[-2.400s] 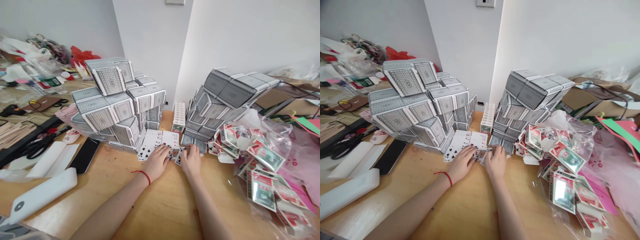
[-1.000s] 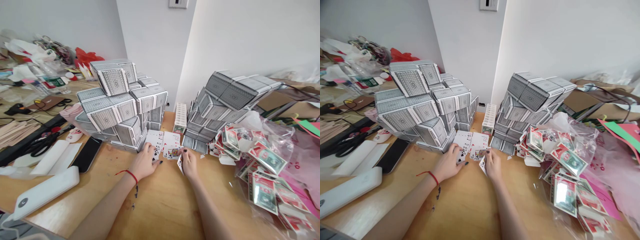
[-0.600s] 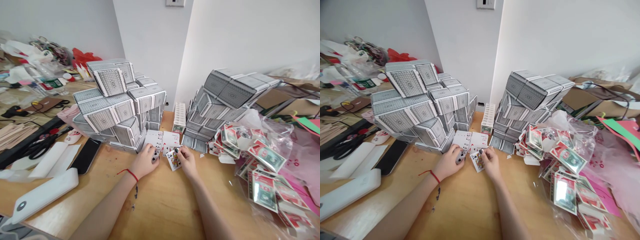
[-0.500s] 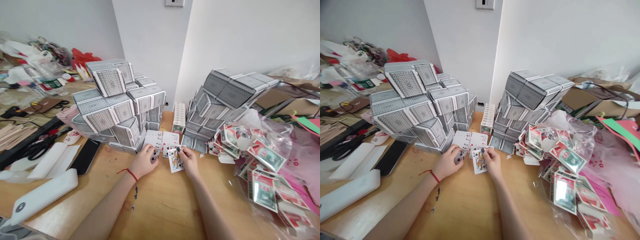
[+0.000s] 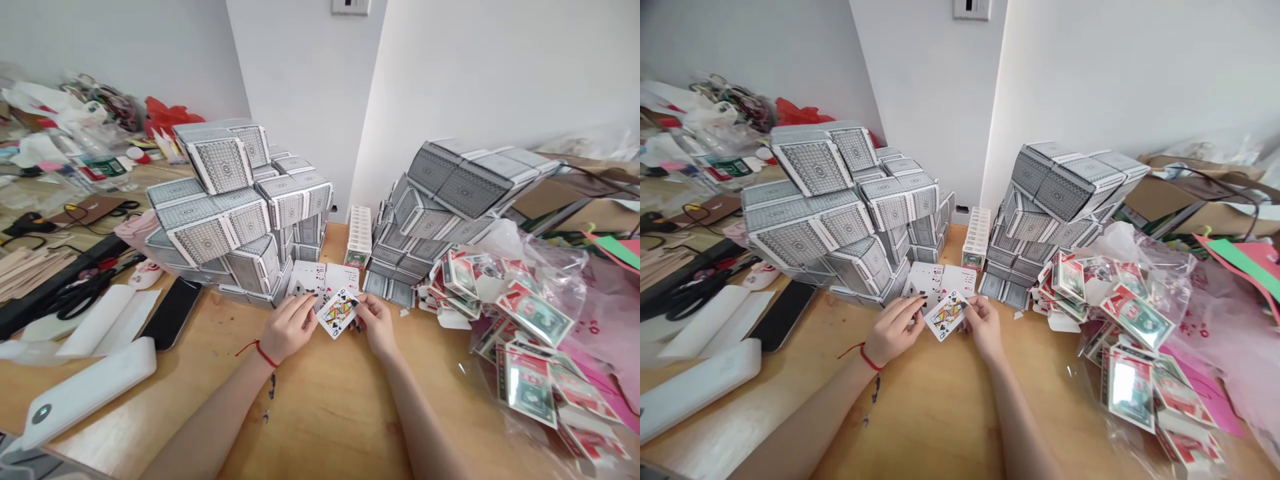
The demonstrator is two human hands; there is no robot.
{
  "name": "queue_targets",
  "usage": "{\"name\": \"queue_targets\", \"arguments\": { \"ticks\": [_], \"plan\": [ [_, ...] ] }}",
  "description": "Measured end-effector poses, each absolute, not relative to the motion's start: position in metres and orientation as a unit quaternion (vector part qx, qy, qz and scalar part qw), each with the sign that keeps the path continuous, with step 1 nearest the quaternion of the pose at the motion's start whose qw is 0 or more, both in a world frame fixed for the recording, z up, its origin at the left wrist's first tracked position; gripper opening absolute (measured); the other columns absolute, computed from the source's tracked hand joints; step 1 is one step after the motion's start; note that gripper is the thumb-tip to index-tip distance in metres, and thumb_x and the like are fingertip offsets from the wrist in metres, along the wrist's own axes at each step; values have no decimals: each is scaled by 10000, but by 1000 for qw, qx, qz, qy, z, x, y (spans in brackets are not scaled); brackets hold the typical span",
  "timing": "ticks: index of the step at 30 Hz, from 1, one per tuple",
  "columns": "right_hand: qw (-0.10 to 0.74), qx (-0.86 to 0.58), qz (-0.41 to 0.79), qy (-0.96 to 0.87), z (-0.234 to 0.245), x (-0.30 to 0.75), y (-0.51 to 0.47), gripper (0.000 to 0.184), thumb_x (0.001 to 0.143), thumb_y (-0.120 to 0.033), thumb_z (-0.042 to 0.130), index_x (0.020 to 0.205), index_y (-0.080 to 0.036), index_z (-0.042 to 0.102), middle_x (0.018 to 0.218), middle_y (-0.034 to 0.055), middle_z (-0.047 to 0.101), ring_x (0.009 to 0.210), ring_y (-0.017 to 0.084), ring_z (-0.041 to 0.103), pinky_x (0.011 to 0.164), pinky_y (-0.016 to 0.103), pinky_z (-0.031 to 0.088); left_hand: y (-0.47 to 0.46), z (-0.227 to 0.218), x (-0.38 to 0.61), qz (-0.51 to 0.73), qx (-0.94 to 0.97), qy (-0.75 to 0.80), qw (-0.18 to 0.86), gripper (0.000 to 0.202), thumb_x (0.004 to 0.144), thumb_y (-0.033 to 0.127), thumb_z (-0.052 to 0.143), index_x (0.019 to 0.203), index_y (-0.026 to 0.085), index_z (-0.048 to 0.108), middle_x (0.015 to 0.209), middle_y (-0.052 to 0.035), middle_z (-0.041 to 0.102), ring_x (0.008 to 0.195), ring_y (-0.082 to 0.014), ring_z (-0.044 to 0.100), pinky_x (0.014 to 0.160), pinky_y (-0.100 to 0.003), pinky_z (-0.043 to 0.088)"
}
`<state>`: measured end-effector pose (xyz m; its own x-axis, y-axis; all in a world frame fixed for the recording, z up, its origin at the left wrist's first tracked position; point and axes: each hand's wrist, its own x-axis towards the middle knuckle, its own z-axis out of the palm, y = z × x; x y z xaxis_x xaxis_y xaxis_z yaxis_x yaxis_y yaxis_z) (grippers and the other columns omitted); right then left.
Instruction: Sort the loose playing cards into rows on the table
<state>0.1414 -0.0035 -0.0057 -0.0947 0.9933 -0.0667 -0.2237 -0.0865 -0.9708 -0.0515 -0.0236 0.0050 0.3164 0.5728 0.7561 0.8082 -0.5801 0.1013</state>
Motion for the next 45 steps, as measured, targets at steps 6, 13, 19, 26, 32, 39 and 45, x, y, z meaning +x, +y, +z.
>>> {"name": "queue_targets", "arguments": {
  "ticks": [6,13,19,26,32,39,45],
  "plan": [
    [508,-447,580,-454,-4,141,-4,238,734,-396,570,681,-180,485,433,-50,513,389,114,530,360,192,326,-21,5,-53,-381,-787,-462,150,382,777,77,457,1149,152,495,1065,-96,624,970,-185,579,864,-348,476],
    [479,-402,632,-458,1,138,-6,180,742,-339,551,789,-173,499,491,-17,599,430,121,553,410,204,391,-22,3,-57,-404,-768,-481,125,327,807,62,415,1089,178,533,1105,-89,603,1000,-177,556,884,-362,460],
    [457,-399,655,-451,-1,138,-5,202,719,-338,565,805,-168,499,528,-12,617,427,119,550,470,236,437,-27,12,-54,-449,-771,-427,147,197,773,52,488,865,189,594,924,-50,665,879,-159,590,790,-338,485],
    [464,-350,706,-406,1,135,-8,225,731,-377,565,853,-206,485,729,27,657,652,181,639,609,324,497,-35,18,-38,-420,-817,-369,143,154,766,94,537,831,217,603,858,-3,683,864,-140,608,820,-337,478],
    [435,-300,753,-393,6,133,-11,333,716,-388,592,996,-218,534,880,56,649,774,191,624,633,319,497,-34,10,-29,-413,-833,-347,121,200,788,93,504,952,168,590,961,-51,667,1013,-170,572,898,-354,478],
    [455,-352,697,-428,0,134,-10,276,726,-402,601,899,-187,595,831,51,655,755,171,601,634,279,484,-36,5,-24,-349,-874,-326,87,259,812,95,453,1040,140,568,1087,-69,621,1094,-159,518,918,-297,471],
    [511,-411,629,-418,-11,138,-3,283,702,-429,614,805,-166,588,743,35,649,638,164,594,556,279,492,-32,14,-25,-330,-886,-323,34,210,813,130,444,942,181,602,1007,-48,637,1042,-154,538,884,-318,476]
  ]
}}
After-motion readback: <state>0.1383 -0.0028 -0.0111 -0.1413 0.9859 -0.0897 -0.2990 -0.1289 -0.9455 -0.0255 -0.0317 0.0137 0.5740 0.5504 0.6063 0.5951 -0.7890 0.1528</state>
